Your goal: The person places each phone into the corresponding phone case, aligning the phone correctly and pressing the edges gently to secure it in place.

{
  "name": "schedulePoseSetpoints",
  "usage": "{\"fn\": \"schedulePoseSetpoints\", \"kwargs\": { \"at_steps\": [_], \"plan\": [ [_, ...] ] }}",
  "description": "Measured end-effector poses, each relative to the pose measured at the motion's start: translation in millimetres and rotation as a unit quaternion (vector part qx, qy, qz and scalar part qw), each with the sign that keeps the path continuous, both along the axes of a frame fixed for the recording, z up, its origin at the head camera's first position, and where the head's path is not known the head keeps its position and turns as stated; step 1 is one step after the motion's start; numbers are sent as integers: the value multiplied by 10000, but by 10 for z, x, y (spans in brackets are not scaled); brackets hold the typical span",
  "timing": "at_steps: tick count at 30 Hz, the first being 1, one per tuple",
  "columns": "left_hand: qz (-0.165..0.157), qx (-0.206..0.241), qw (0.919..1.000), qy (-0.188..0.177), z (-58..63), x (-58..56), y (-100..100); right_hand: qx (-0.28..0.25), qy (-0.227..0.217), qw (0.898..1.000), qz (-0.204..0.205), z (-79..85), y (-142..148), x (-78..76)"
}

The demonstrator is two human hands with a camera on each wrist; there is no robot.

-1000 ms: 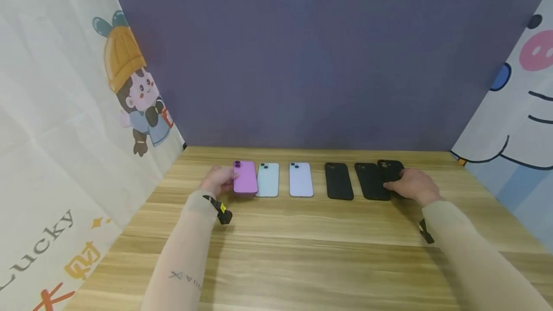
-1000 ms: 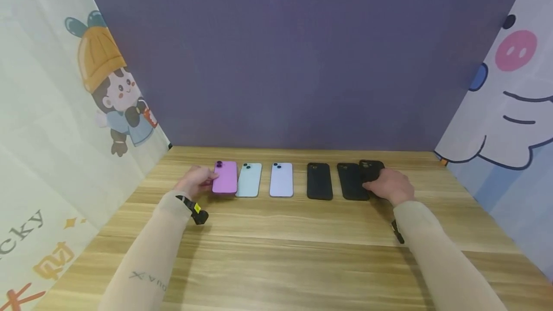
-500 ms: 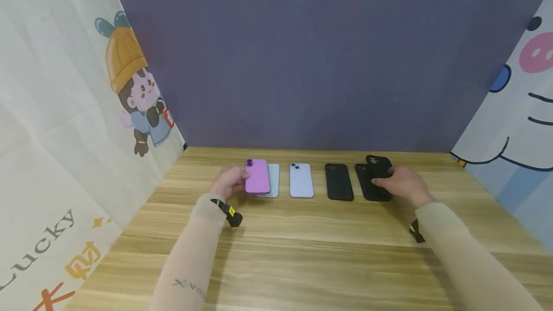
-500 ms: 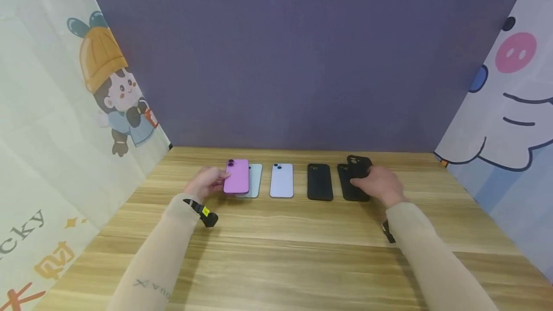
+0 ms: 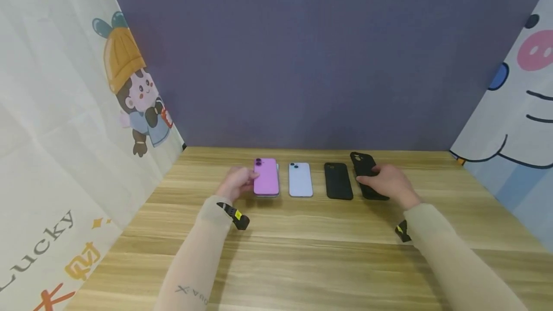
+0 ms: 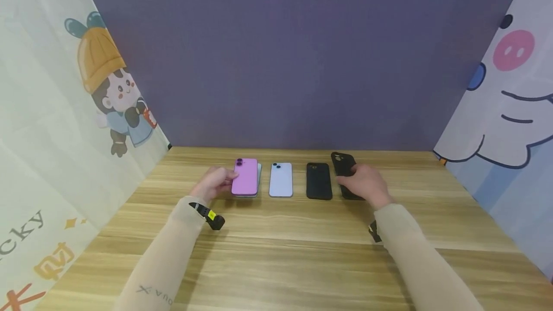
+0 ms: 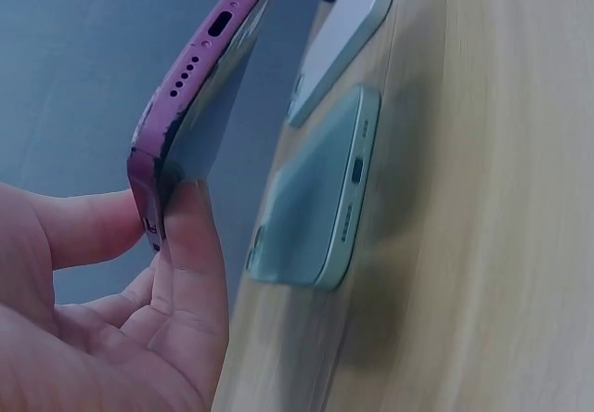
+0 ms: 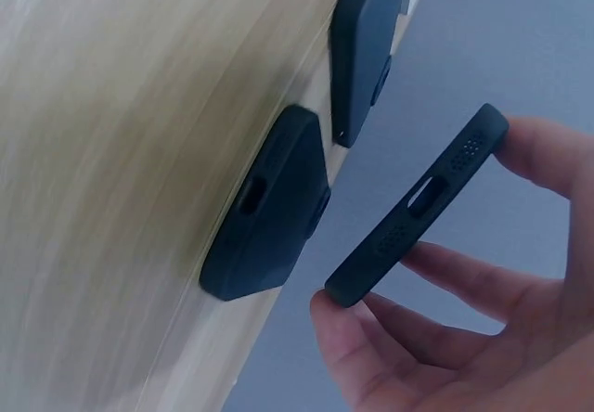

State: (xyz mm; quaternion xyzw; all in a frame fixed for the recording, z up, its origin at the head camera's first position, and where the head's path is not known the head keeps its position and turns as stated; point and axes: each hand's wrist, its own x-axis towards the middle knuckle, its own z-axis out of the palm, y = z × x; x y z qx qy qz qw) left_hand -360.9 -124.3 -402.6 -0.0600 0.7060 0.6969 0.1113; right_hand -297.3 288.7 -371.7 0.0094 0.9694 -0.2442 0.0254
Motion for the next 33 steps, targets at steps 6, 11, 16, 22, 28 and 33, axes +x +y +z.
{"fn": "schedulePoseSetpoints", "kwargs": {
  "at_steps": [6,11,16,22,28,33],
  "plan": [
    [0,47,10000,26,11,32,109,-99,100,9999,26,-7,-77,24],
    [-161,61,9998,86,13,66,204,-313,252,9992,84,9,-155,37],
    [-149,172,9997,50,12,119,282,-449,284,9985,133,38,-243,52],
    [-243,284,9992,111,-6,158,368,-477,354,9981,176,38,-328,81],
    [-355,243,9990,149,-55,156,418,-643,415,9968,228,11,-421,95],
    [-332,306,9988,184,-77,161,475,-719,411,9963,243,-7,-459,83]
  ]
}}
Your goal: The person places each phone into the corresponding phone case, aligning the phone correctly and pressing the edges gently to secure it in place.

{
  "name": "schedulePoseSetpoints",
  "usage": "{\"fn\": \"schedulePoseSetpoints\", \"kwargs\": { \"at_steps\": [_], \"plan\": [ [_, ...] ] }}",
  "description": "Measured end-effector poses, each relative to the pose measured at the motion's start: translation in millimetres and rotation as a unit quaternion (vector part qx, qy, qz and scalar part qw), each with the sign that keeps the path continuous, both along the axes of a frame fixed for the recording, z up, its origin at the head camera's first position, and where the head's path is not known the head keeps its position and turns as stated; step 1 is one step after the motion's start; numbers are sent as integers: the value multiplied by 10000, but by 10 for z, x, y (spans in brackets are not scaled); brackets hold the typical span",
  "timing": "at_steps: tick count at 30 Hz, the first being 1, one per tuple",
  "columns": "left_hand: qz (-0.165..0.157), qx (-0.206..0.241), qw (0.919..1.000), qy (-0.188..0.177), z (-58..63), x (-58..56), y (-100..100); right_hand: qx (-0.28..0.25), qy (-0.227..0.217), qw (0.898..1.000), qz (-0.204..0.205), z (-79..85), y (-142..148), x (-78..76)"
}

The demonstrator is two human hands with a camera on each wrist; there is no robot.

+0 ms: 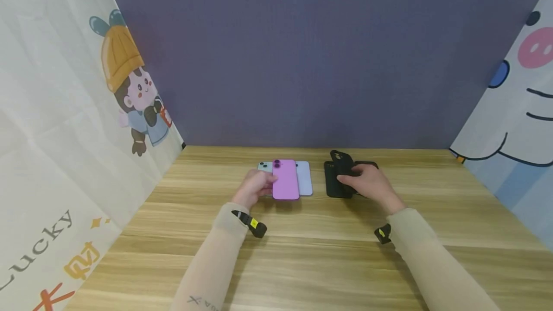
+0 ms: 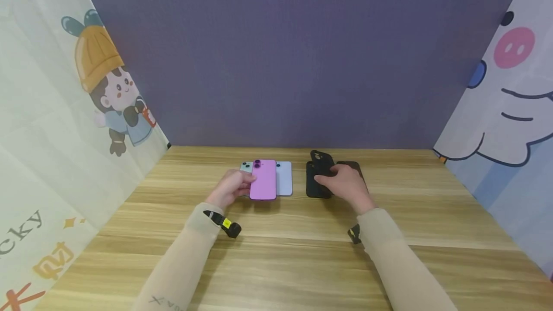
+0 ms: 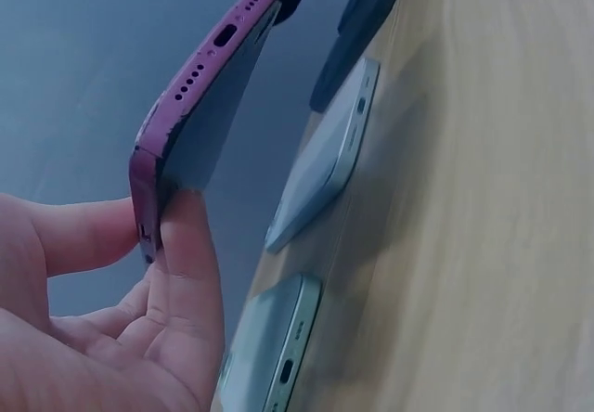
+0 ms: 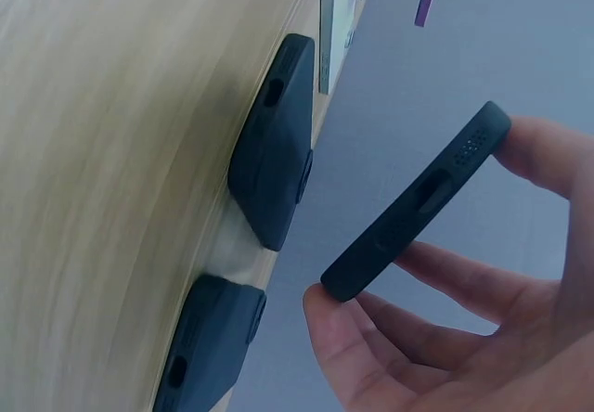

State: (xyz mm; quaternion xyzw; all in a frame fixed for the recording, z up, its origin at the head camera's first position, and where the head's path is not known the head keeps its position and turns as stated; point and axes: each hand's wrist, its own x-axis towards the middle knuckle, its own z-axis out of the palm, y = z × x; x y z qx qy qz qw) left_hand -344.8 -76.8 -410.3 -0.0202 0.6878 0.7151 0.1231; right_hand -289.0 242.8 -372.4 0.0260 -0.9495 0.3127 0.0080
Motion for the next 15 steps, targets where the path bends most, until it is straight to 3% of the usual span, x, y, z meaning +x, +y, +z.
{"fn": "schedulePoseSetpoints", "kwargs": {
  "at_steps": [15],
  "plan": [
    [-74,131,9999,23,-7,53,179,-26,-35,10000,-73,20,-197,9]
  ]
}}
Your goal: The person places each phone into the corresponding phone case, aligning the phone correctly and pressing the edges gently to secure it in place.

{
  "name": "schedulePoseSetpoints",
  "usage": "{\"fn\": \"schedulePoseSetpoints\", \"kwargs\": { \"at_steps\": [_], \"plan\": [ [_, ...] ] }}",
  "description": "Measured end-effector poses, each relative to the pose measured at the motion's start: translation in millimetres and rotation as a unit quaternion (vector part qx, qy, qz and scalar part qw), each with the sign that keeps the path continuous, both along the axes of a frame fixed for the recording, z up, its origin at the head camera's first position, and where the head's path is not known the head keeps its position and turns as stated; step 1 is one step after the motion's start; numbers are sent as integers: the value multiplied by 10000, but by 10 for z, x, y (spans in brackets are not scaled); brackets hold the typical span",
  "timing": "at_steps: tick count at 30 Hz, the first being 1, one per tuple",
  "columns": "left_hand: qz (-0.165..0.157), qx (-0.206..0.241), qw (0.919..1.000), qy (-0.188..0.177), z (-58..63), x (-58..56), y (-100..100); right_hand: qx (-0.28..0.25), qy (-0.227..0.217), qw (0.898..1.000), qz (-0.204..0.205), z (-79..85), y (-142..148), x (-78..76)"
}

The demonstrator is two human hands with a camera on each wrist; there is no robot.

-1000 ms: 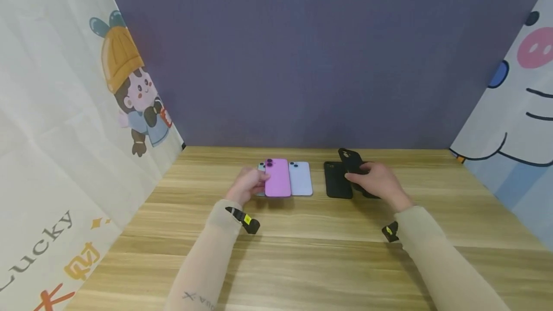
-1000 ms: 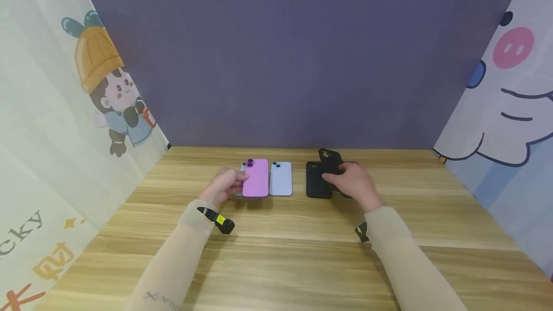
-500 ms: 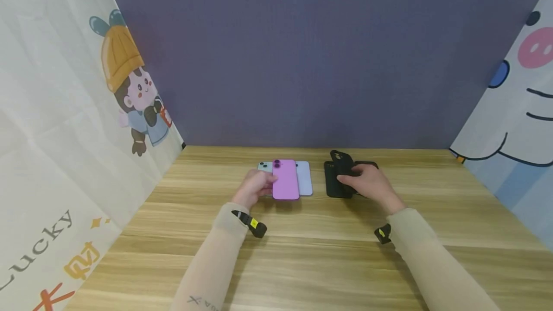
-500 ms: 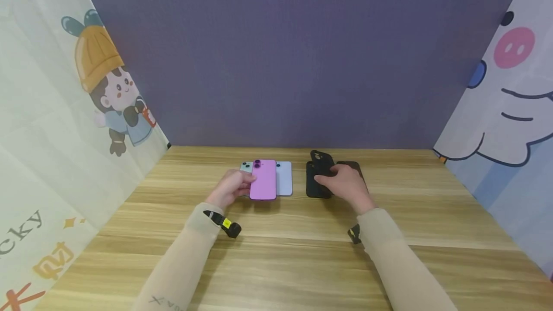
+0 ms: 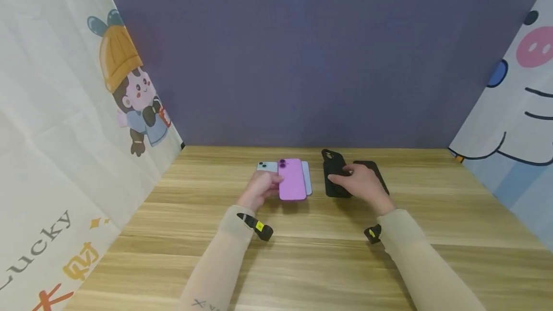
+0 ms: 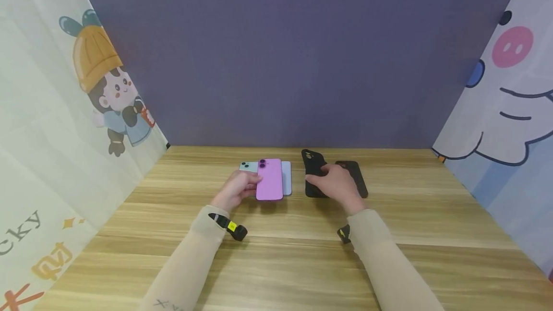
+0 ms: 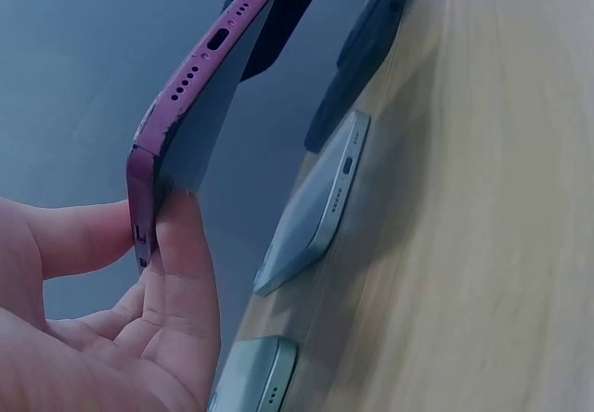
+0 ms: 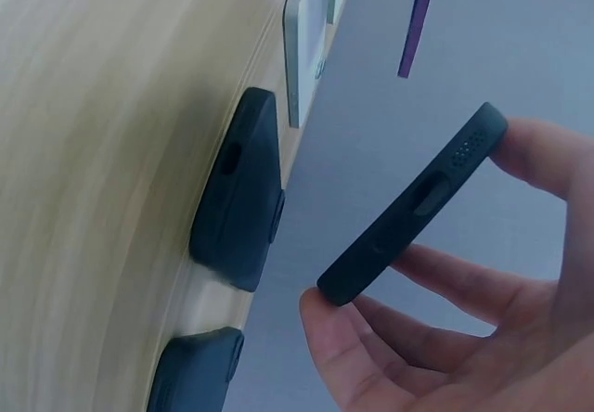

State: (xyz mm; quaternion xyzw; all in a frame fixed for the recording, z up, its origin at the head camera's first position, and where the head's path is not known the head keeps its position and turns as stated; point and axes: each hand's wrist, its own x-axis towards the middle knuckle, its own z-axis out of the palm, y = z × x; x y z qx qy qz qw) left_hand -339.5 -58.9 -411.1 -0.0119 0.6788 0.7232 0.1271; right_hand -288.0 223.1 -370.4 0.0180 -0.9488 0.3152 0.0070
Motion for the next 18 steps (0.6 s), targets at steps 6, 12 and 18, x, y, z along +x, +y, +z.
{"fn": "schedulePoseSetpoints", "kwargs": {
  "at_steps": [6,12,18],
  "plan": [
    [25,-32,10000,-7,-28,15,54,-76,-52,10000,-22,12,-56,16],
    [-50,3,10000,48,-46,24,96,-161,-21,9999,8,22,-98,29],
    [-169,99,9998,86,-16,33,150,-248,30,9997,-4,17,-141,20]
  ]
}}
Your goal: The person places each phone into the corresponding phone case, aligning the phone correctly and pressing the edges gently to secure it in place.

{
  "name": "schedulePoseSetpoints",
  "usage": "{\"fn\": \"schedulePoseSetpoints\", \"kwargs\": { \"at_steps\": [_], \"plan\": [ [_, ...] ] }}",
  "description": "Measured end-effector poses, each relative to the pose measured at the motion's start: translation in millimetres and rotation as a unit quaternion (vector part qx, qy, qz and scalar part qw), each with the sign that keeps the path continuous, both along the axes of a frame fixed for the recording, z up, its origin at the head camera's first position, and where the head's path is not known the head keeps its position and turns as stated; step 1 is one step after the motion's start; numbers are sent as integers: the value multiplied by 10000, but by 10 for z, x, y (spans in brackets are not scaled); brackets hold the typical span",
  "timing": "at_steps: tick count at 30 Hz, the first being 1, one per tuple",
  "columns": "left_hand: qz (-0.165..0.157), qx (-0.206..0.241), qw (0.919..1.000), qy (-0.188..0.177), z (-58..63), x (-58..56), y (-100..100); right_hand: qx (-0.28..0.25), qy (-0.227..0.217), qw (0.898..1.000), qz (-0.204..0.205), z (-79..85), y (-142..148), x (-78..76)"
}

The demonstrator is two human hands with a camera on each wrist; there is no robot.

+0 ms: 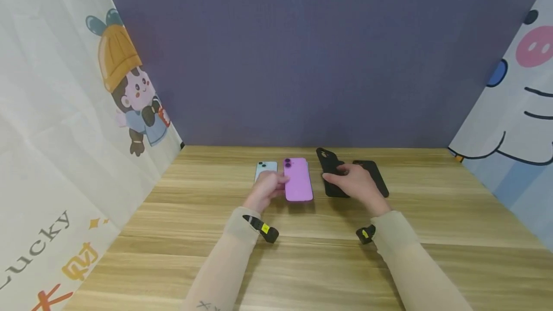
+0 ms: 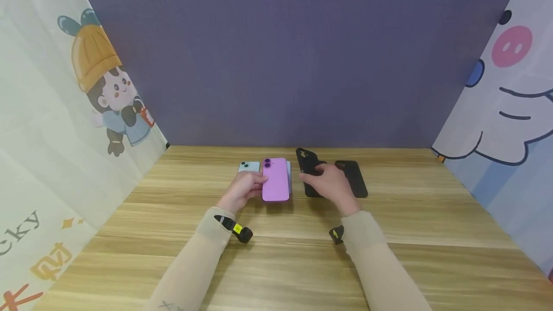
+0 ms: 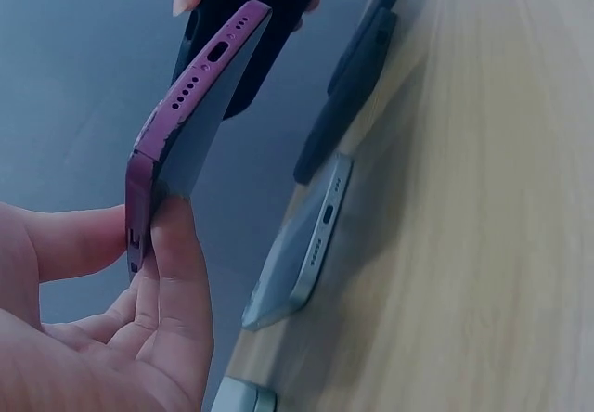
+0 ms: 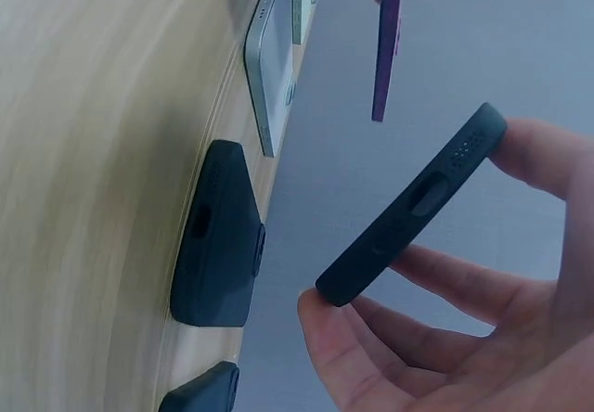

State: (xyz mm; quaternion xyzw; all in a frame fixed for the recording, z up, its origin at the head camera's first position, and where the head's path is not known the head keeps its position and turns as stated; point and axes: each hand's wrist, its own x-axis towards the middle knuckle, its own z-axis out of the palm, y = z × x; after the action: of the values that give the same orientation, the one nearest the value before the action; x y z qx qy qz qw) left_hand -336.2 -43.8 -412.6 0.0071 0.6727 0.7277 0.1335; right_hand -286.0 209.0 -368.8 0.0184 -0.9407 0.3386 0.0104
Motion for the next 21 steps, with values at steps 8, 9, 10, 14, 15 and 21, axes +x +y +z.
{"fn": "schedulePoseSetpoints", "kwargs": {
  "at_steps": [8,9,10,14,15,21],
  "plan": [
    [-31,96,9999,76,20,18,83,-29,-23,10000,-31,10,-56,-12],
    [-36,101,9999,89,21,23,89,-23,-34,10000,-40,11,-62,-10],
    [-43,111,9999,96,21,26,96,-9,-35,10000,-45,11,-65,-8],
    [-52,65,9999,144,16,37,115,-3,-24,10000,-76,5,-63,9],
    [-47,55,9999,140,17,41,119,5,-20,10000,-79,7,-63,17],
    [5,1,9999,153,19,47,115,8,14,10000,-56,23,-99,29]
  ]
}}
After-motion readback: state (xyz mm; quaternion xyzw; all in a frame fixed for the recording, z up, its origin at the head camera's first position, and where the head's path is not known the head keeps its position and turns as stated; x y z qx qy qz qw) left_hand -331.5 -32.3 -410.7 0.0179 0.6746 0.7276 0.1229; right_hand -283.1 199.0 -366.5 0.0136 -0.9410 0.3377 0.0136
